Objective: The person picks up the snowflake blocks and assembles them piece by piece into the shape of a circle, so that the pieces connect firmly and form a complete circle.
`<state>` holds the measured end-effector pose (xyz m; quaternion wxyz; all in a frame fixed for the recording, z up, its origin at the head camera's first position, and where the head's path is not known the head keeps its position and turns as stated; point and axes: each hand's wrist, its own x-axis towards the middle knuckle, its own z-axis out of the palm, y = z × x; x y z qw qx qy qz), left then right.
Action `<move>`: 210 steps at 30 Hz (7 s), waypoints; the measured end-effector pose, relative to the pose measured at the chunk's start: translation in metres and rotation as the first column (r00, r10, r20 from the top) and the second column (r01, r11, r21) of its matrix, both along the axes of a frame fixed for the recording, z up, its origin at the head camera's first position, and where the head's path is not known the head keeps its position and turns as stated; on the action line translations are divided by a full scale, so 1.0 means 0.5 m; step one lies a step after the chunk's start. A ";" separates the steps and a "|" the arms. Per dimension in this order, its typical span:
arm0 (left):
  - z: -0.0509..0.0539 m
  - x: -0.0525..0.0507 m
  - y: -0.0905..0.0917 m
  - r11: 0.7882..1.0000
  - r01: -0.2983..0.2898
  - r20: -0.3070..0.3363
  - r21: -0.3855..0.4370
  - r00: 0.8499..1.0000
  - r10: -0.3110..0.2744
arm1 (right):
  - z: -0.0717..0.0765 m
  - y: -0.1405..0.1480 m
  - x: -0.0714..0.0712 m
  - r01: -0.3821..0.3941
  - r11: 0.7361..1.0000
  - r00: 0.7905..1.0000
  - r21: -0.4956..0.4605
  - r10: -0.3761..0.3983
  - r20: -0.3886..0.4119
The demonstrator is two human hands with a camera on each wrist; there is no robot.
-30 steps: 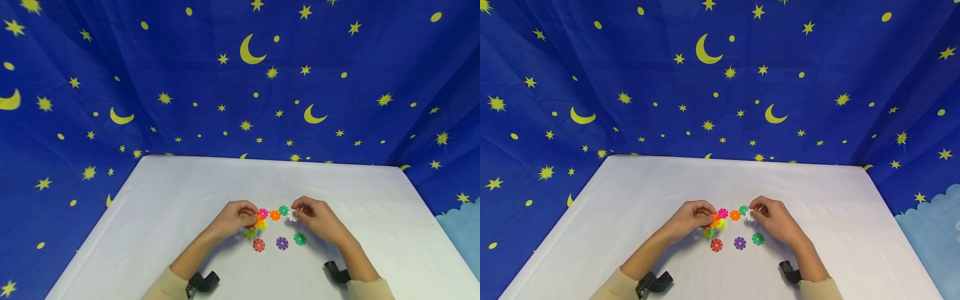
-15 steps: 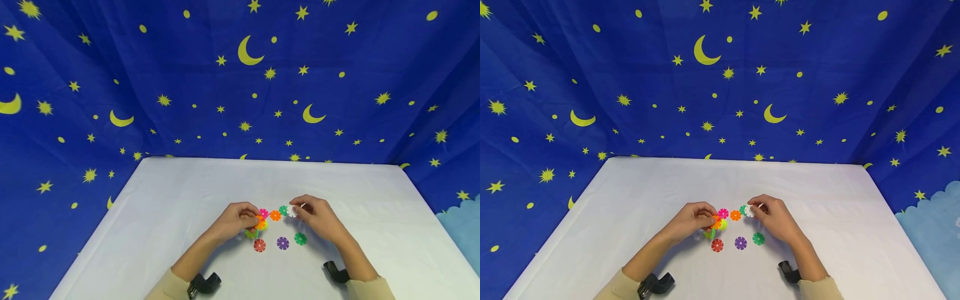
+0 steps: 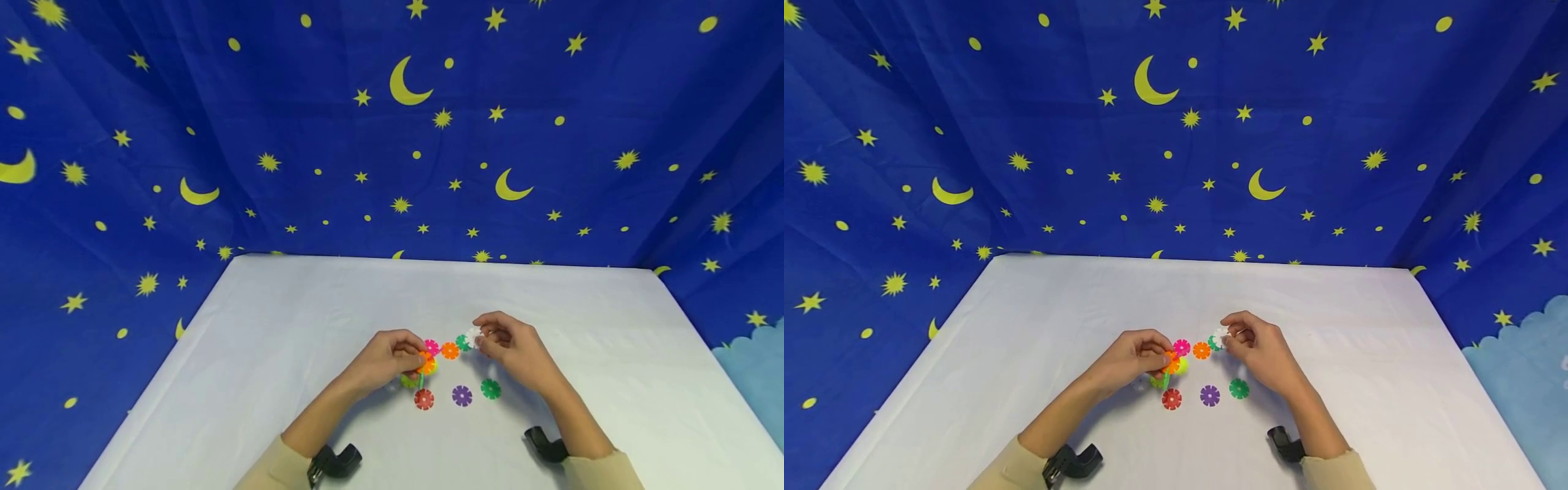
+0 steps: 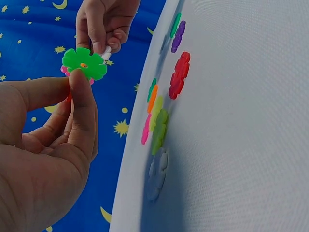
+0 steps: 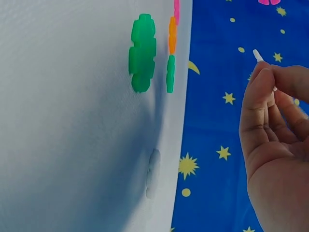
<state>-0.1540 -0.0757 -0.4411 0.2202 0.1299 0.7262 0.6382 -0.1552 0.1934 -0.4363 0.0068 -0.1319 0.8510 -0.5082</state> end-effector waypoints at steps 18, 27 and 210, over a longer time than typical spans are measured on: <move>0.006 0.004 0.006 1.000 -0.001 0.004 -0.002 1.000 0.001 | 0.007 0.000 0.008 -0.058 0.976 0.992 -0.212 0.081 0.098; -0.002 0.003 0.003 1.000 0.000 0.001 -0.011 1.000 0.000 | 0.006 -0.016 0.010 -0.082 0.966 0.986 -0.245 0.114 0.121; -0.015 0.015 0.021 1.000 -0.020 -0.050 0.004 0.999 0.020 | 0.056 -0.069 0.049 -0.226 0.973 0.966 -0.043 0.218 -0.139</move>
